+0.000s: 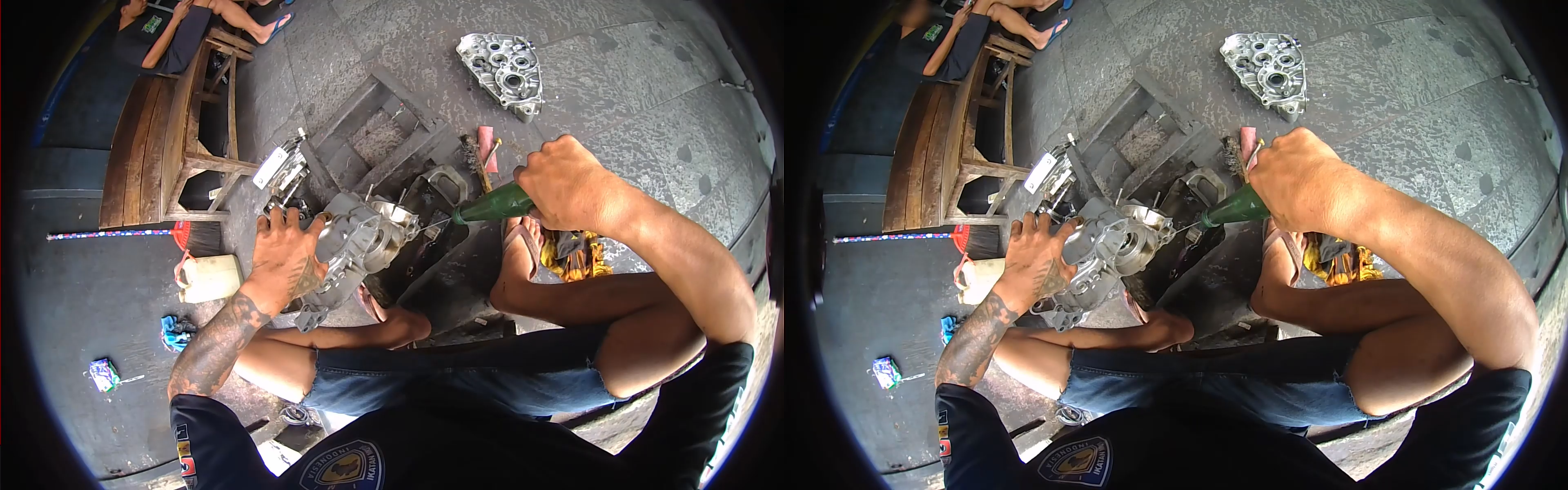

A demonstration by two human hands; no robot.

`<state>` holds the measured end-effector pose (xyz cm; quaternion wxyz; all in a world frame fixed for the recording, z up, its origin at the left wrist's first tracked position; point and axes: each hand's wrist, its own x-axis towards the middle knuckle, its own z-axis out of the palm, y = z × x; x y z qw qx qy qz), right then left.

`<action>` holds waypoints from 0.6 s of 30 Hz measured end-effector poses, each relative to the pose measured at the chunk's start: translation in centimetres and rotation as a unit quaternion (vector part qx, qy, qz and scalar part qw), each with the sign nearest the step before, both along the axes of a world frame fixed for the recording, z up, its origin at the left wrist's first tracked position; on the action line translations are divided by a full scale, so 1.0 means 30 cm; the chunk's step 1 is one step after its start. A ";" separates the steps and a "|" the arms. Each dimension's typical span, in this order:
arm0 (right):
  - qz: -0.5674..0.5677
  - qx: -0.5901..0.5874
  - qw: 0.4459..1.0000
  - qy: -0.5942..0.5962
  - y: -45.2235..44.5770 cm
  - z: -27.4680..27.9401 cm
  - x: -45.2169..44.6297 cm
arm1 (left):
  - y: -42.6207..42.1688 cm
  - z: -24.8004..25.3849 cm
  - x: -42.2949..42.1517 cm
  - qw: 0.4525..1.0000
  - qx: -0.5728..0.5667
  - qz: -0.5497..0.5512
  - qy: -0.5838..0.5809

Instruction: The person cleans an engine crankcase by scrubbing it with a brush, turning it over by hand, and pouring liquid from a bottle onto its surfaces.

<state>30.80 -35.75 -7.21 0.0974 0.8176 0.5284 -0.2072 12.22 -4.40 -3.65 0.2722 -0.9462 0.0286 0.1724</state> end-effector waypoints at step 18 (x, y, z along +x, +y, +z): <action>0.008 0.063 0.998 -0.023 -0.007 0.024 -0.011 | -0.020 -0.002 0.019 1.000 -0.008 0.009 0.015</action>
